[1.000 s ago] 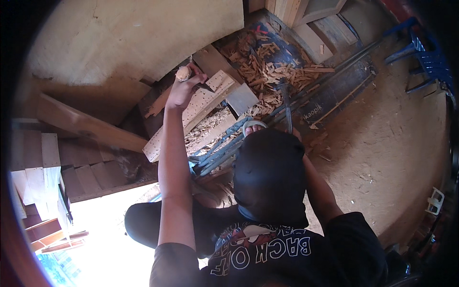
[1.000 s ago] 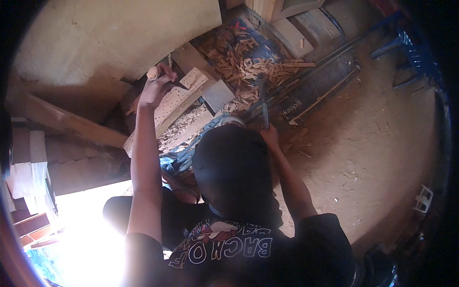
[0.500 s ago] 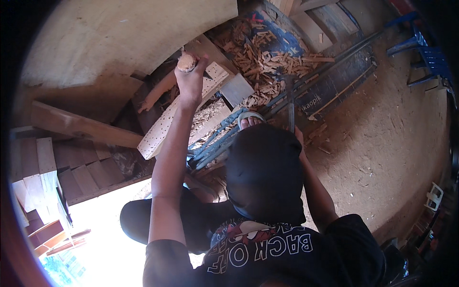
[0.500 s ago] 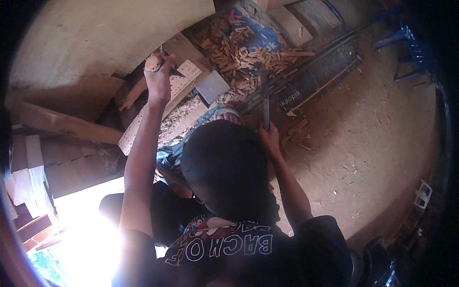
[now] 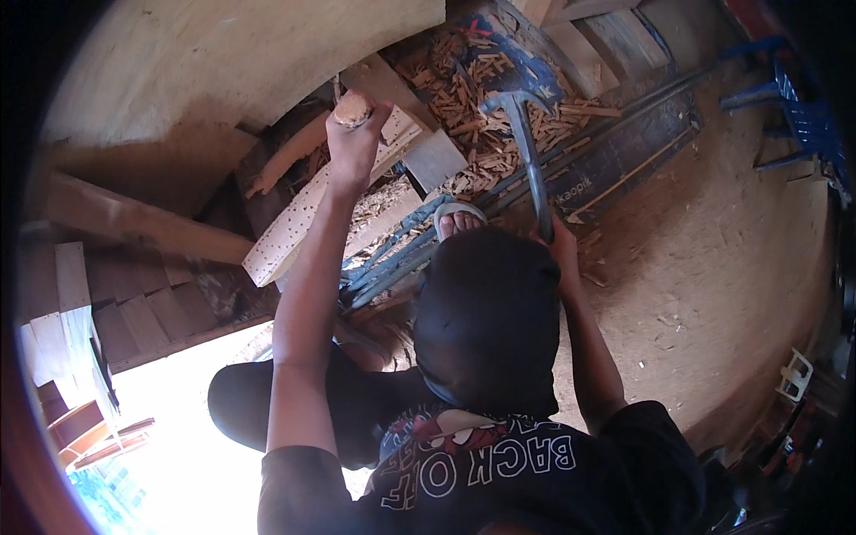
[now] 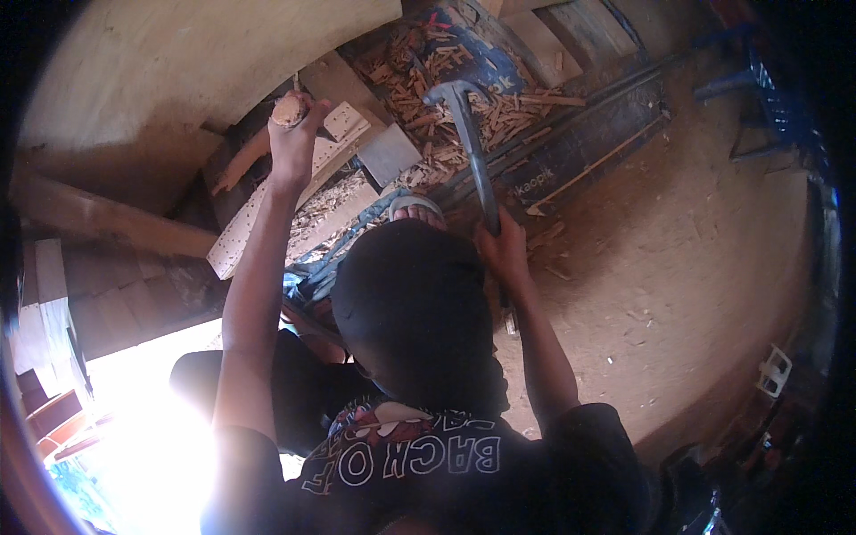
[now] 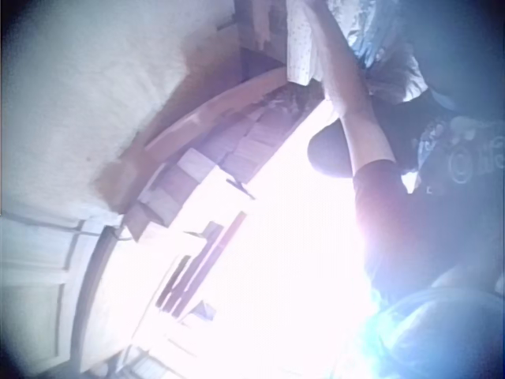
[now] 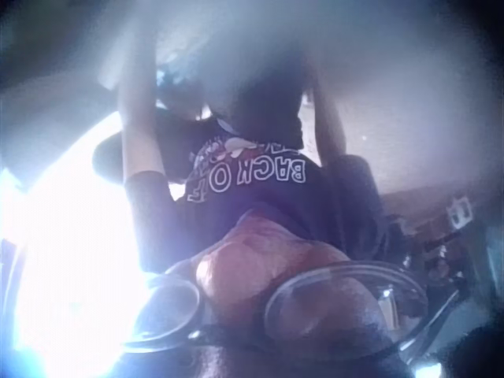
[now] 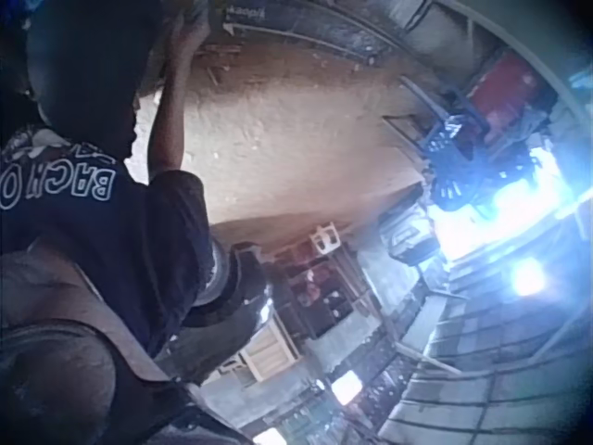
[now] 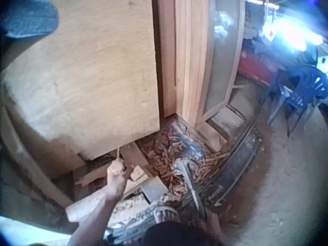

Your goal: The person sits on the floor and uses a hammer to repeatedly strike a small cylindrical wooden piece held in the left hand. The person occasionally repositions the wood and continues striking it against a larger wooden board.

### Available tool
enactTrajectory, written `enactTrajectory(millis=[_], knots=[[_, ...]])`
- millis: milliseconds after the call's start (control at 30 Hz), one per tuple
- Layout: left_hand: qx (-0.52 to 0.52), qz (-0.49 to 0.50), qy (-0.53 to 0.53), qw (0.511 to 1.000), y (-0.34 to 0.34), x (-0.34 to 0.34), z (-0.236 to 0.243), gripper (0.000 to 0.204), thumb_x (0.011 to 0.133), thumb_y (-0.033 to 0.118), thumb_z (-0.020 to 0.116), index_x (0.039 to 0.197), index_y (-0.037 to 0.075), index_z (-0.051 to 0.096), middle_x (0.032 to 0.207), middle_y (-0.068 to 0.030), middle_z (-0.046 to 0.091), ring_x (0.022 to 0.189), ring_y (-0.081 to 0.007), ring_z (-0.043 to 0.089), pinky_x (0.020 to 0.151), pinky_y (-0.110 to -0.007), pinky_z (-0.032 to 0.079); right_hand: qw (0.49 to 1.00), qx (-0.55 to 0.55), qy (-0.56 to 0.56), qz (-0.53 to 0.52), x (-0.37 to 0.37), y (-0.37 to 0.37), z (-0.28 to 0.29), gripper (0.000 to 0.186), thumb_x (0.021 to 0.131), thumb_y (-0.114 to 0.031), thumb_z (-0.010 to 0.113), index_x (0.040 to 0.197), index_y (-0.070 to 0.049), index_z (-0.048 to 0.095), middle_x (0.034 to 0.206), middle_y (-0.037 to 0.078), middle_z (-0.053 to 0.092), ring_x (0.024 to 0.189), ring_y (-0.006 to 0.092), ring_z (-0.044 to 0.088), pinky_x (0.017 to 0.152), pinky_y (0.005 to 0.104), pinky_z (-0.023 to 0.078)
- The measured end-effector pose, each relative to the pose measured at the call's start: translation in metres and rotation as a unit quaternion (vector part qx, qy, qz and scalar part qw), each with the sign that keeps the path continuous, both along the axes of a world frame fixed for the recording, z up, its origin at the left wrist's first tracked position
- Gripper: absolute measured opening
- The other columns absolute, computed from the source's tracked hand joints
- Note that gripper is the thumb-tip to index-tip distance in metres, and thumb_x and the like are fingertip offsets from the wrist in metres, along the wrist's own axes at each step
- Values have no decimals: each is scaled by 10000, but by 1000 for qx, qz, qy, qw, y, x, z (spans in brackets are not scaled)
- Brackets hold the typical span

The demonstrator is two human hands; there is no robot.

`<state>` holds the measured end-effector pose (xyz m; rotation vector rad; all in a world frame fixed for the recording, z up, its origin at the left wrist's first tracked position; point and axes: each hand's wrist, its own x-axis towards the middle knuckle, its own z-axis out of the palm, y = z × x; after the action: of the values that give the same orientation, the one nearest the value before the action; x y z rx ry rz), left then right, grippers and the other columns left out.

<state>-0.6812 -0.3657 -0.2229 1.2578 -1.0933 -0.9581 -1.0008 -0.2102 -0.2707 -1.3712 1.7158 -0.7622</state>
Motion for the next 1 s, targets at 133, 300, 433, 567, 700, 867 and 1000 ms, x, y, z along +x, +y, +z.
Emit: enactTrajectory(millis=[133, 300, 433, 567, 700, 867, 1000], knots=[[-14, 13, -5, 1000, 1, 3, -2, 216, 890, 78, 728, 778, 60, 544, 718, 43, 526, 669, -58, 467, 607, -271, 415, 997, -59, -15, 53, 8, -25, 26, 185, 941, -156, 632, 1046, -4, 621, 709, 106, 627, 655, 135, 605, 600, 341, 481], [-21, -14, -21, 999, 0, 8, 0, 196, 887, 77, 722, 787, 52, 556, 706, 32, 527, 662, -59, 468, 601, -280, 416, 994, -77, 26, 75, 29, -48, 65, 194, 948, -166, 640, 1054, -5, 622, 726, 101, 634, 662, 130, 600, 613, 332, 480], [-8, -70, -48, 996, -2, 8, 2, 159, 896, 85, 705, 809, 36, 582, 741, -2, 580, 680, -97, 527, 625, -294, 448, 991, -95, 29, 89, 25, -54, 131, 145, 953, -128, 633, 1046, -17, 625, 736, 80, 627, 672, 96, 576, 621, 308, 470], [-58, -103, -84, 989, -2, 4, 1, 134, 889, 90, 712, 847, 13, 610, 771, -24, 611, 725, -120, 566, 693, -312, 487, 976, -179, 8, 125, 22, -64, 177, 90, 946, -67, 629, 1028, -32, 620, 721, 66, 604, 668, 75, 553, 615, 290, 457], [-27, -98, -91, 991, 0, 4, 0, 138, 886, 93, 717, 852, 8, 613, 783, -30, 621, 732, -120, 570, 707, -311, 493, 973, -182, 33, 136, 31, -68, 176, 96, 928, -39, 637, 1018, -24, 608, 694, 68, 586, 629, 87, 535, 594, 290, 451], [-19, -89, -68, 994, 1, 5, -1, 163, 887, 107, 718, 846, 2, 600, 773, -41, 622, 716, -128, 550, 691, -318, 485, 960, -105, 124, 230, 36, -73, 166, 142, 916, -43, 635, 1052, -16, 603, 684, 81, 577, 606, 110, 534, 583, 308, 451], [-44, -53, -94, 993, 0, 6, -5, 182, 880, 121, 718, 844, -1, 589, 741, -60, 607, 689, -128, 533, 671, -330, 481, 960, -97, 171, 198, 27, -78, 184, 142, 926, -67, 640, 1051, -13, 599, 667, 75, 558, 601, 106, 514, 582, 306, 445]])
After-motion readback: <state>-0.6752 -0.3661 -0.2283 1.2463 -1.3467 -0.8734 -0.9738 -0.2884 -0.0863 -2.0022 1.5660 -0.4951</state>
